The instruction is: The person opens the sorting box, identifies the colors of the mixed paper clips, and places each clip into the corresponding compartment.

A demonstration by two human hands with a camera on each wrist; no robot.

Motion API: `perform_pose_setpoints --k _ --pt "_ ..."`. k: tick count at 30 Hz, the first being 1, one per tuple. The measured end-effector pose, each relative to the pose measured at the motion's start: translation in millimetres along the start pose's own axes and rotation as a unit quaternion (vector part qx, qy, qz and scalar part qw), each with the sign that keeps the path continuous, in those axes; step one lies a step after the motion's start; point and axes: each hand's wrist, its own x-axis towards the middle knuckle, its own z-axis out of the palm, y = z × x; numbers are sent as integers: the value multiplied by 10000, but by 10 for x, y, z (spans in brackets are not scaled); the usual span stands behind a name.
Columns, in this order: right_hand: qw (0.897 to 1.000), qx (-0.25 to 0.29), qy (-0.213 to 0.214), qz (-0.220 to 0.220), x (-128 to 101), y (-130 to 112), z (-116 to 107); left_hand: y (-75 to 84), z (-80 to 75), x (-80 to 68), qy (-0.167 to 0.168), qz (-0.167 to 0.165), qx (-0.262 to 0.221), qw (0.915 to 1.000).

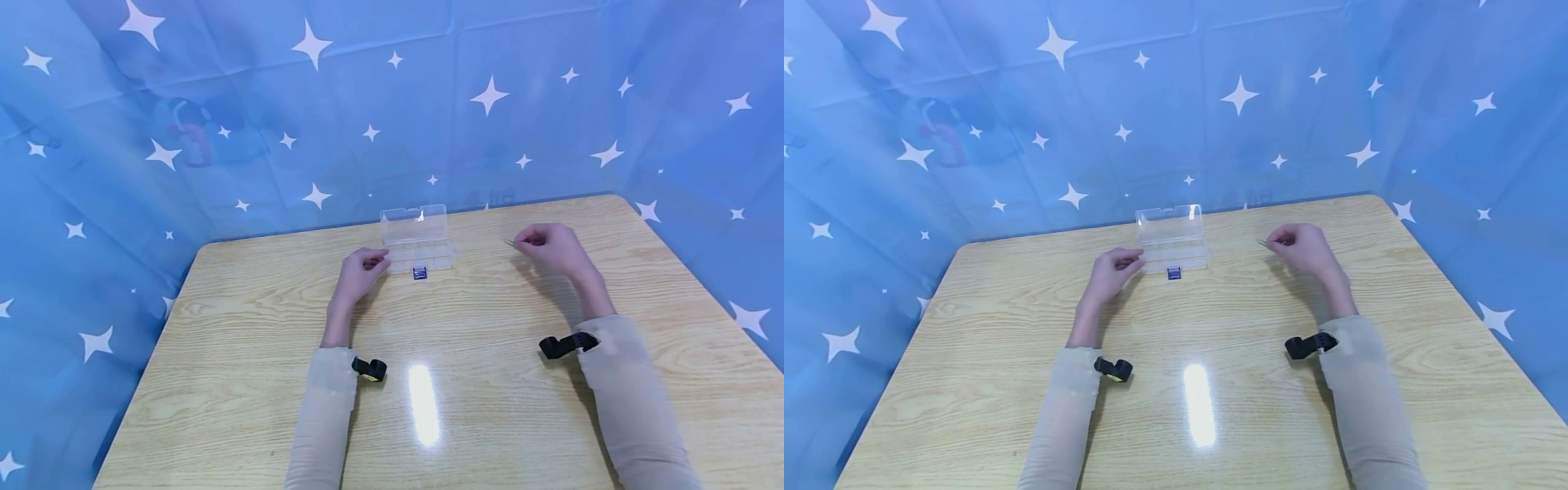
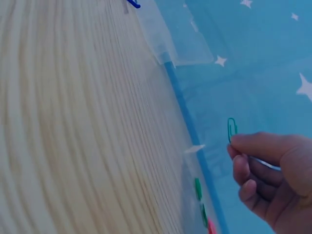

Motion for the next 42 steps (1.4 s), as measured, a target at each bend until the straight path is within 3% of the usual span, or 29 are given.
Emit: perform_pose_setpoints --k 8,18,26,42 --pt "9998 204 66 -7 67 -128 82 -2 -8 -16 17 46 -50 10000" --pt "9980 479 125 -386 144 -316 205 -1 2 -15 18 44 -87 10000" --pt "9969 672 211 -354 219 -427 327 -17 5 -12 29 55 -99 9999" --pt "9954 757 -22 -578 278 -553 499 15 4 -20 49 10 -77 10000"
